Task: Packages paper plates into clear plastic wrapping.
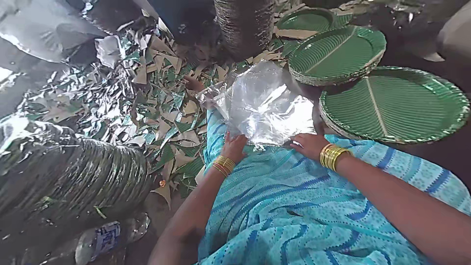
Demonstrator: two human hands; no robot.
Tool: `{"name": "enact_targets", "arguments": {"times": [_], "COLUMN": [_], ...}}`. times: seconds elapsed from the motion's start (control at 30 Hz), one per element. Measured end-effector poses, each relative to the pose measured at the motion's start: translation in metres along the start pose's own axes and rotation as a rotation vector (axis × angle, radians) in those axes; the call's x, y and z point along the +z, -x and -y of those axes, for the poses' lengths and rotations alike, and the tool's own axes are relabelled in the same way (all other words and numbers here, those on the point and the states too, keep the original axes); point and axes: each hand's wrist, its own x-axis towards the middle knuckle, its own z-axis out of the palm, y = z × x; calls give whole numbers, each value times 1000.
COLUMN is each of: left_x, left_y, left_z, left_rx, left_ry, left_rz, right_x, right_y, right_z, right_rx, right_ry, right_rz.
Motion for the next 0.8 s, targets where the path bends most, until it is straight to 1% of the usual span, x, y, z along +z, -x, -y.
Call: {"name": "enact_targets", "arguments": {"times": [0.07,0.17,0.2,0.3,0.37,0.4,0.47,0.57,0.63,0.7,0.73,0.8], "left_x": [3,-3,-9,-20,-10,-4,6,18,28,35,35,30], "left_y": [3,12,18,42,55,61,73,86,89,91,89,86], "left_z": [0,-5,-9,-20,-24,-26,-31,-39,-44,-48,-49,-45], "left_rx": [6,83,108,141,141,128,60,-10,8,12,2,-32], "left_ry": [37,121,132,157,169,180,242,350,396,407,402,364], "left_rz": [-88,-319,-362,-500,-584,-593,-534,-481,-503,-501,-521,-624], "right_x": [2,3,6,15,23,28,45,76,82,78,76,72], "right_y": [0,7,12,22,27,26,19,6,3,6,6,4], "right_z": [2,8,12,40,71,83,98,91,81,75,72,70], "right_rx": [8,-27,-71,-277,-373,-404,-448,-542,-598,-623,-632,-647], "right_ry": [17,40,28,-32,-39,-32,-37,-17,22,26,24,25], "right_rz": [-4,-61,-145,-551,-702,-740,-735,-798,-876,-926,-954,-1013]}}
